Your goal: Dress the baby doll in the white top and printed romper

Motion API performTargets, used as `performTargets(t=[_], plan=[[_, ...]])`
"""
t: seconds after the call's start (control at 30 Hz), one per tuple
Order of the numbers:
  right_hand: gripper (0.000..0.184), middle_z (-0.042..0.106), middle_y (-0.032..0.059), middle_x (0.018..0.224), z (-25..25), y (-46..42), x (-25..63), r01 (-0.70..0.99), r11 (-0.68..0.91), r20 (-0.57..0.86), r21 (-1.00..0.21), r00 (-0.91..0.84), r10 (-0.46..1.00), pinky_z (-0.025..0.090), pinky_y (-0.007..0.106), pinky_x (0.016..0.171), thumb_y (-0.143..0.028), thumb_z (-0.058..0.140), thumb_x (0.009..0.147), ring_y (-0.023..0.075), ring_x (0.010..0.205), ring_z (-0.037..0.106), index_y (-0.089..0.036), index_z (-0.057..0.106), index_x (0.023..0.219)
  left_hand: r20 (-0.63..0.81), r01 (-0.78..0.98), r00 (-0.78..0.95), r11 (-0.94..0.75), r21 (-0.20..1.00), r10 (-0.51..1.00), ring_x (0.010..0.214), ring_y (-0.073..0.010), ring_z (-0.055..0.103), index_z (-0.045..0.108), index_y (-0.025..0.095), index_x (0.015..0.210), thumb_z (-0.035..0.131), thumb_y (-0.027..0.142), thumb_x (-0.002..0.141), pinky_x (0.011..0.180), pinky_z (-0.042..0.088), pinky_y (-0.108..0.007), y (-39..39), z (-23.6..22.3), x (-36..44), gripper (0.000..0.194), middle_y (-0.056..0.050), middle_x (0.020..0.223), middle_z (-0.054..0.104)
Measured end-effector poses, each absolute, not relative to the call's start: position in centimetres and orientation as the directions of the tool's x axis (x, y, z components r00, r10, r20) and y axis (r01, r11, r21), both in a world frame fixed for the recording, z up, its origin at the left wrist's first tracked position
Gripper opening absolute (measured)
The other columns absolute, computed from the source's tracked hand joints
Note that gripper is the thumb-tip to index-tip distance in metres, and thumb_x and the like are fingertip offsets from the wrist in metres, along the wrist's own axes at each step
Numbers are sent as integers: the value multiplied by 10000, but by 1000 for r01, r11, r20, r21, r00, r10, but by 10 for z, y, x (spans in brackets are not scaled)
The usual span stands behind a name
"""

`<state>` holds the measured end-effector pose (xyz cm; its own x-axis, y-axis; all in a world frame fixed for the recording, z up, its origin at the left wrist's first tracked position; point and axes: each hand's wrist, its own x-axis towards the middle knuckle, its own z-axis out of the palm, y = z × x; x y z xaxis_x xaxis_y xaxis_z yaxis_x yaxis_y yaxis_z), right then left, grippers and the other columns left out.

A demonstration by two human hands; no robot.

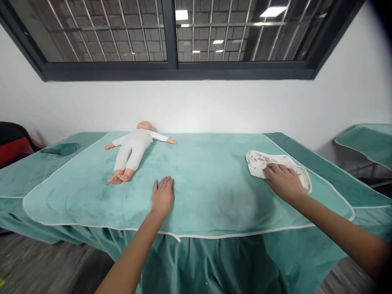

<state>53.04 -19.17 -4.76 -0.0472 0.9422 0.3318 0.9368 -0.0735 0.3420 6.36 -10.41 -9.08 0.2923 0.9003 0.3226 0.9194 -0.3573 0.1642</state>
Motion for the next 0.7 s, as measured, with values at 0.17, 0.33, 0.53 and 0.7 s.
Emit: performTargets(t=[0.17,0.33,0.53,0.7], plan=[[246,714,145,964,-10,-175,528,988,-149,283,-26,151,947,431,449,837,-238,454,921,321,950,640,-187,678,1010,226,876,238,-309,371,945,1396,-283,491,554,138,1332,384,245,972,1192,326,-508,-115,-84,76,413,-171,1471,550],[172,621,29,705,46,-133,484,673,-78,316,-736,443,839,424,339,671,-303,549,805,206,667,567,-218,592,948,86,759,308,-299,578,948,1417,-329,446,541,128,1346,553,350,918,1184,335,-487,-141,-53,111,483,-197,1492,502],[217,635,-29,752,106,-139,385,84,300,306,-950,58,950,503,312,719,-308,666,743,166,717,623,-235,526,891,-17,234,413,-88,968,911,1143,-246,652,357,214,1483,703,496,828,989,515,-391,-156,4,174,793,-182,1523,458],[226,649,-30,840,124,-185,337,-155,355,384,-922,-243,891,506,321,833,-346,715,819,144,814,631,-225,563,934,226,42,138,-234,971,964,1104,-225,660,485,175,1367,698,404,821,1004,505,-383,-140,8,181,629,-157,1339,617]])
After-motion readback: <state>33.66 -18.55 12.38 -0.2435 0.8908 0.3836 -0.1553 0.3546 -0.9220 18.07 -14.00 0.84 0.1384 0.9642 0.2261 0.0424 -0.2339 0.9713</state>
